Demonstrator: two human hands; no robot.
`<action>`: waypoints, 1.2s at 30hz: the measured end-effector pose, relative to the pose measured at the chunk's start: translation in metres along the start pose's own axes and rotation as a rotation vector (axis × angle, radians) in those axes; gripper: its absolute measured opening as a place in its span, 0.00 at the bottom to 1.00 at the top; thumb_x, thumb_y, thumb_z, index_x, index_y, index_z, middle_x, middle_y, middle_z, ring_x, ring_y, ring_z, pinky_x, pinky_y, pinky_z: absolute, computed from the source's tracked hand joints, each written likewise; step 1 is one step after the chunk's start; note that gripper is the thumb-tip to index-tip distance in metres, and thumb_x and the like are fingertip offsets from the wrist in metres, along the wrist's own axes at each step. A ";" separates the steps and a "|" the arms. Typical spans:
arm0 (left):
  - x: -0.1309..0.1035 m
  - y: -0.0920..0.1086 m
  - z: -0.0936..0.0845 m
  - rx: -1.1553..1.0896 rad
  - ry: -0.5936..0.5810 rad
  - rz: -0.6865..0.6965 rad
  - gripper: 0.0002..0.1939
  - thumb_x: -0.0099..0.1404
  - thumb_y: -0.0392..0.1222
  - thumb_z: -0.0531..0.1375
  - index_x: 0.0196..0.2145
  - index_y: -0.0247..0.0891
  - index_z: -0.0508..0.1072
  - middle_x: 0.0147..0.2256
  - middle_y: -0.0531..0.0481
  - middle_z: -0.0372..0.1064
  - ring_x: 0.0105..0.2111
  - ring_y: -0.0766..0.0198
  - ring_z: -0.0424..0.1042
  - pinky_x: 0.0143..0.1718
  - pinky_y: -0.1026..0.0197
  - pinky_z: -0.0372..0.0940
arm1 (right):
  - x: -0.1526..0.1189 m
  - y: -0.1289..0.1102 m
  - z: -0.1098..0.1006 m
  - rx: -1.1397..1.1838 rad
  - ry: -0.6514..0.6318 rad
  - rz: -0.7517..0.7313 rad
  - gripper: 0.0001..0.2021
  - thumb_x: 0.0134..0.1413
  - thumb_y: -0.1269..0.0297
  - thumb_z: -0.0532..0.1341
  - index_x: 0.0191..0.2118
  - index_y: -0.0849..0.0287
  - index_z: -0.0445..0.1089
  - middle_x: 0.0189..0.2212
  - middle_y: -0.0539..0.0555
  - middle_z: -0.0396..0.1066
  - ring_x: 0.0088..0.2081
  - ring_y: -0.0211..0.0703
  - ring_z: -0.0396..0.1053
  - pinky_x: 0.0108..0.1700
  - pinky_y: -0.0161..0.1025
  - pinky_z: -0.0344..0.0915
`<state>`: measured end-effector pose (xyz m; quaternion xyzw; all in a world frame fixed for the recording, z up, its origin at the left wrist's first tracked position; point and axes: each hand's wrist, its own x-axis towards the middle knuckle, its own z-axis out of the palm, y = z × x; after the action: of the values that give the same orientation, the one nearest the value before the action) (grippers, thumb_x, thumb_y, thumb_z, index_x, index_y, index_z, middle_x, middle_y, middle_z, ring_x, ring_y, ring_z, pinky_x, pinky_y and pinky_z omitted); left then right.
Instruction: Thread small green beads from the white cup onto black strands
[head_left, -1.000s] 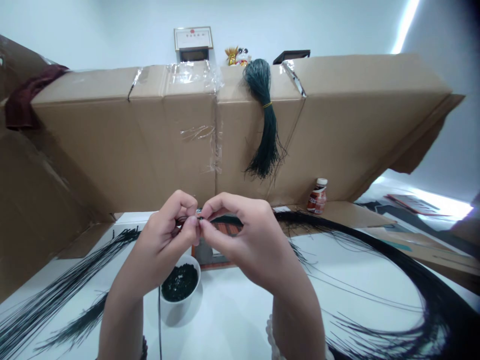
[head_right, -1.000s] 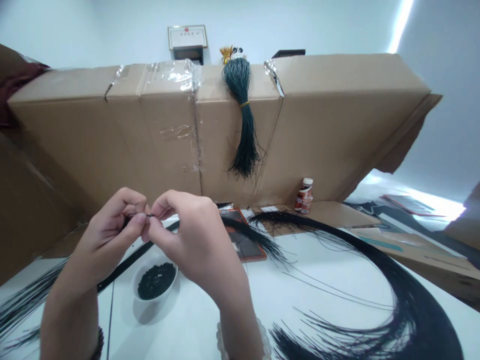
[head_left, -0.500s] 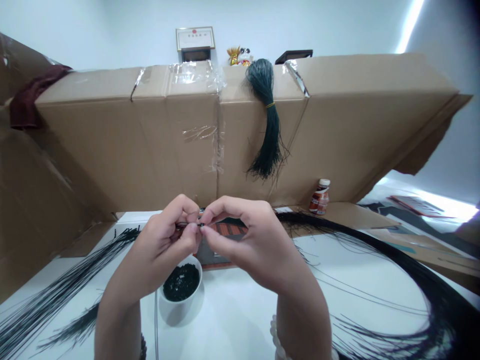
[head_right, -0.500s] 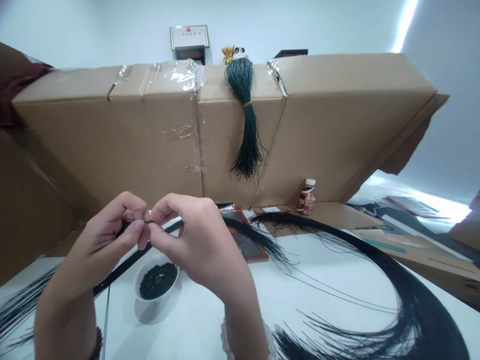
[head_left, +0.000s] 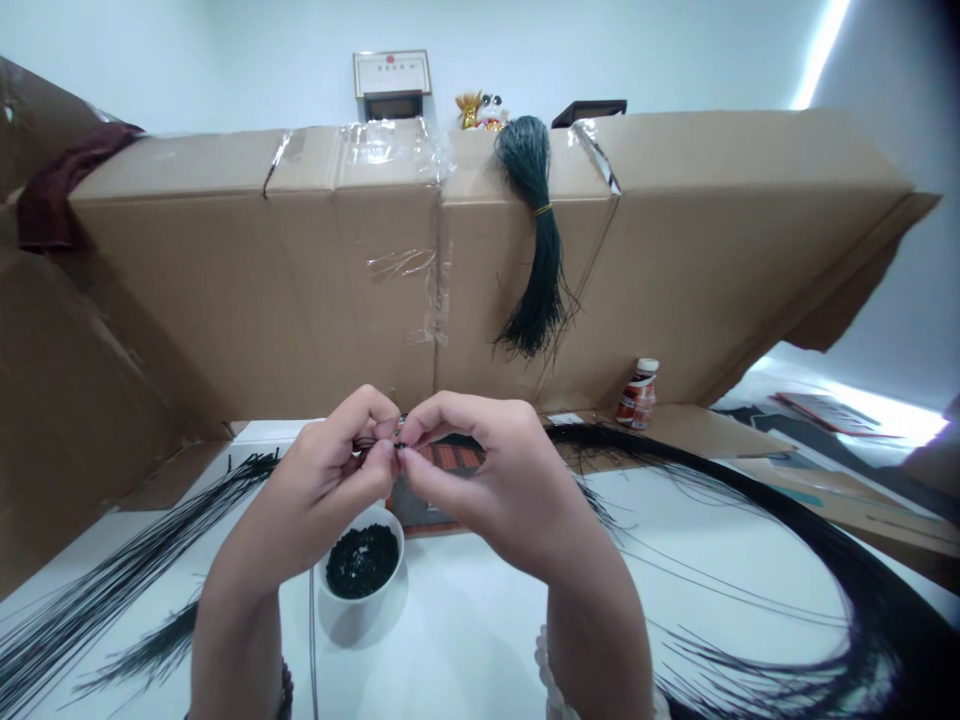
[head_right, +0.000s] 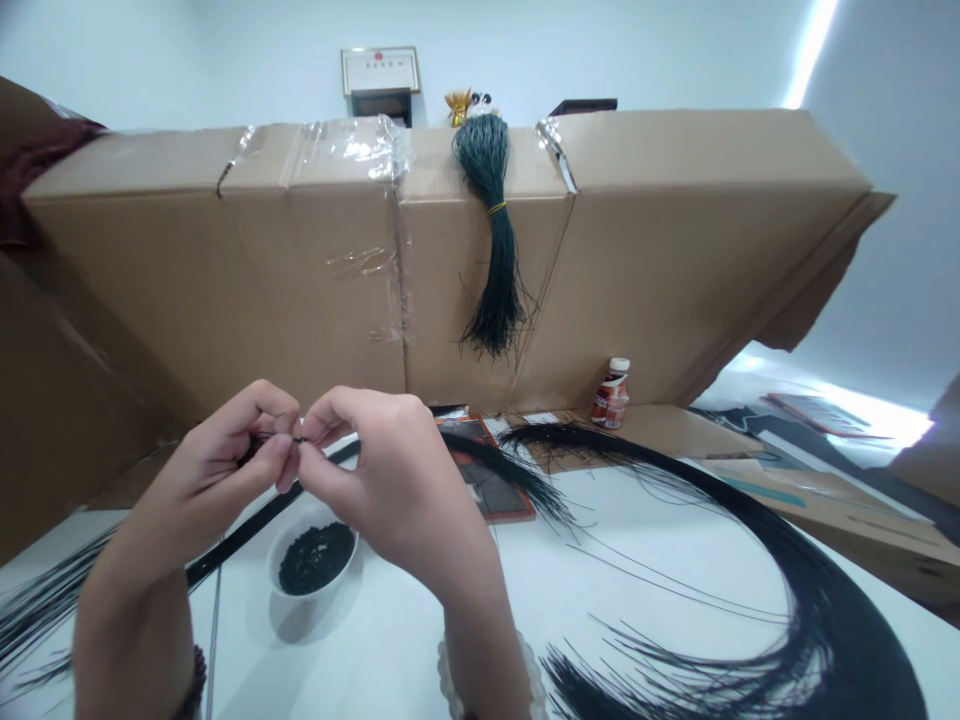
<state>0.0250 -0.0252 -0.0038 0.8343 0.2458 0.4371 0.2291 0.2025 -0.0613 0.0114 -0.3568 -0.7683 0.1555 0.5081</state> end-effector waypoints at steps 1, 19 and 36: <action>0.000 -0.001 0.000 -0.011 -0.001 0.004 0.07 0.71 0.33 0.51 0.34 0.42 0.62 0.24 0.59 0.58 0.24 0.71 0.57 0.24 0.69 0.55 | 0.000 0.000 0.000 0.015 -0.002 0.000 0.04 0.55 0.72 0.62 0.30 0.58 0.71 0.29 0.48 0.77 0.31 0.37 0.75 0.36 0.32 0.71; -0.001 0.001 0.003 -0.100 0.060 0.023 0.08 0.72 0.32 0.50 0.35 0.44 0.60 0.24 0.61 0.54 0.22 0.72 0.54 0.23 0.70 0.52 | 0.002 0.004 -0.001 0.056 -0.012 0.011 0.02 0.56 0.71 0.63 0.33 0.61 0.72 0.27 0.47 0.73 0.25 0.32 0.65 0.26 0.30 0.63; 0.000 0.001 0.006 -0.032 0.096 0.057 0.08 0.73 0.33 0.50 0.36 0.44 0.60 0.25 0.60 0.54 0.23 0.71 0.53 0.24 0.70 0.52 | 0.003 0.002 -0.002 0.090 0.002 -0.008 0.02 0.54 0.73 0.64 0.31 0.61 0.73 0.25 0.46 0.72 0.26 0.31 0.65 0.26 0.28 0.63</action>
<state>0.0299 -0.0270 -0.0063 0.8152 0.2257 0.4869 0.2179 0.2044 -0.0575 0.0129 -0.3304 -0.7617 0.1875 0.5249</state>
